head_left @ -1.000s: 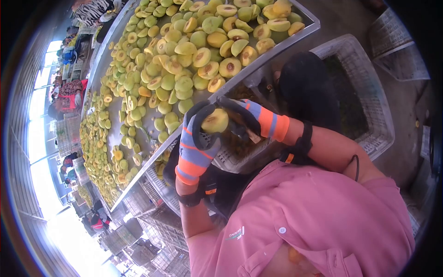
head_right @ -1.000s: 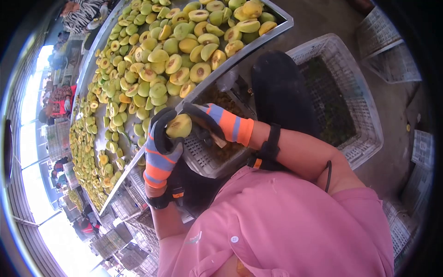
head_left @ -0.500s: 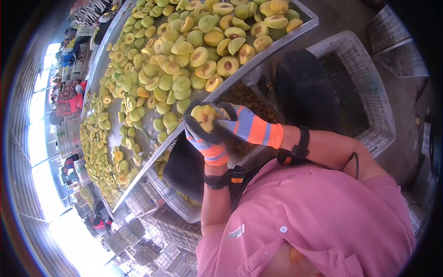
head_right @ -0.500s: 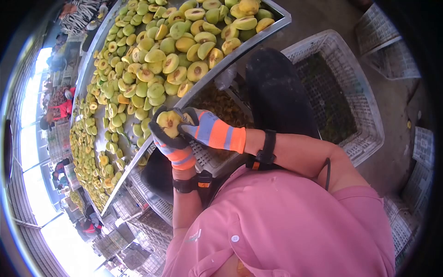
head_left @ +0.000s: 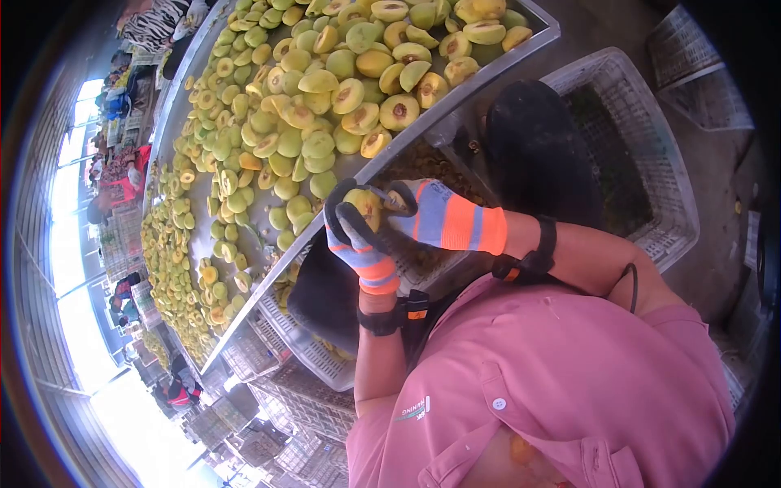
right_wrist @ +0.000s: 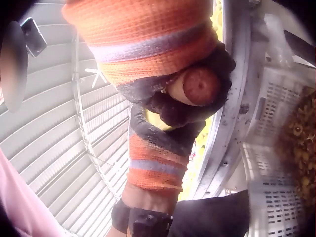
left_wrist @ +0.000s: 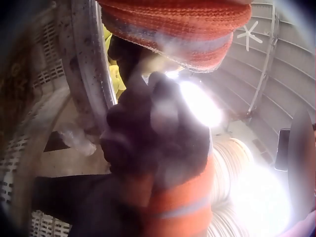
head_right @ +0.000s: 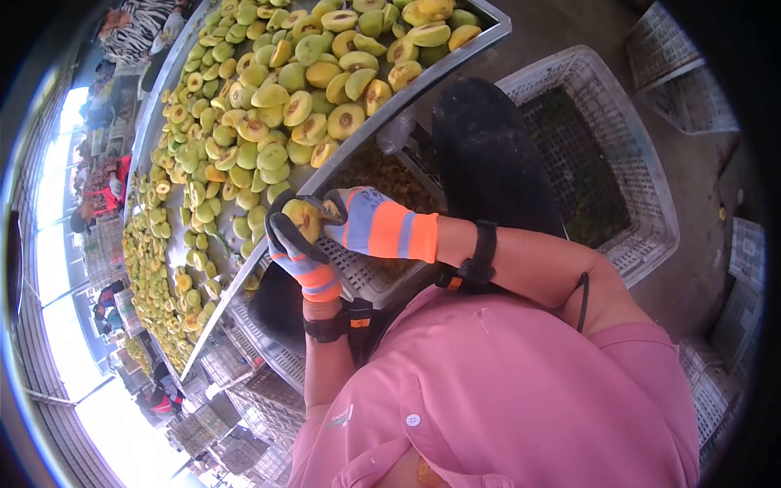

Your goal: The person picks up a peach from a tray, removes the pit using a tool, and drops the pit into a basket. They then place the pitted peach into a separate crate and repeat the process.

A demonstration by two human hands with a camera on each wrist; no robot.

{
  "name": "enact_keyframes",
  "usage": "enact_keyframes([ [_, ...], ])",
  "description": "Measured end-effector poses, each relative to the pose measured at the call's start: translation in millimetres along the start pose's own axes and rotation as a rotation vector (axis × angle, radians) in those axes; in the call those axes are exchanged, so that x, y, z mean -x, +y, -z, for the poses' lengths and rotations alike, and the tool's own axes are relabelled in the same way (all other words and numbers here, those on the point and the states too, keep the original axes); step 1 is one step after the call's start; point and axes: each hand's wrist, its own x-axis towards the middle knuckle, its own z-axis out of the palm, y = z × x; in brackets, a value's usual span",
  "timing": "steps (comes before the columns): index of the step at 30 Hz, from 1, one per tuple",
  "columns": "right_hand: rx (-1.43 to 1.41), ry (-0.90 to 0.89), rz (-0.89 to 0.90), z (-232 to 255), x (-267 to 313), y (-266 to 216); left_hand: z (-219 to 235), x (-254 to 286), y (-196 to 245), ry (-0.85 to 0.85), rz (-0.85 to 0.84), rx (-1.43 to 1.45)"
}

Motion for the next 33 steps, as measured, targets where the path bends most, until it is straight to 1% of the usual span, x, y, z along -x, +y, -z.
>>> enact_keyframes([
  [3,0.006,-0.008,-0.054,0.9,1.6,-5.9,-6.9,3.8,-2.1,0.04,0.046,0.039],
  [6,0.04,-0.026,-0.1,-1.7,-0.5,-5.8,-11.5,3.8,2.5,0.016,-0.116,-0.192],
  [9,0.048,-0.017,-0.12,-4.9,-0.9,1.5,-17.1,9.3,0.8,0.051,0.064,0.069],
  [12,0.043,-0.011,-0.151,-5.9,1.2,0.7,-16.3,11.0,-6.2,0.05,0.074,0.029],
  [14,0.088,-0.021,-0.154,-8.7,-0.2,8.2,-16.4,12.9,-5.5,0.053,0.111,0.09],
  [17,0.149,-0.02,-0.088,-8.7,-1.6,6.4,-18.0,13.6,-5.2,0.072,0.148,0.112],
  [18,0.158,-0.027,-0.104,-9.8,-1.0,8.6,-18.7,13.5,-4.8,0.082,0.157,0.107],
  [20,0.174,-0.04,-0.134,-12.8,0.7,14.3,-23.9,13.1,-1.2,0.147,0.258,0.241],
  [21,0.208,-0.054,-0.142,-11.9,1.1,7.5,-24.2,13.6,0.6,0.182,0.309,0.306],
  [23,0.275,-0.077,-0.158,-6.0,1.2,-12.1,-21.2,15.0,0.8,0.18,0.396,0.364],
  [24,0.302,-0.077,-0.139,-7.8,1.5,-1.8,-20.2,14.8,0.3,0.176,0.439,0.395],
  [26,0.357,-0.08,-0.101,-12.5,1.4,26.5,-15.4,12.4,-1.6,0.067,0.297,0.169],
  [27,0.271,-0.109,-0.198,-9.4,1.3,22.0,-11.7,11.8,-1.8,0.016,0.227,0.055],
  [29,0.096,-0.166,-0.389,-0.7,1.0,5.2,-4.4,10.1,14.5,-0.15,0.178,-0.021],
  [30,0.069,-0.182,-0.41,-0.5,0.6,7.4,-0.6,8.0,20.6,-0.235,0.151,-0.058],
  [31,0.041,-0.196,-0.43,-1.4,0.3,10.9,6.4,7.4,13.7,-0.286,0.065,-0.152],
  [33,-0.008,-0.237,-0.448,-2.0,0.4,9.6,11.8,6.3,8.5,-0.295,-0.062,-0.272],
])
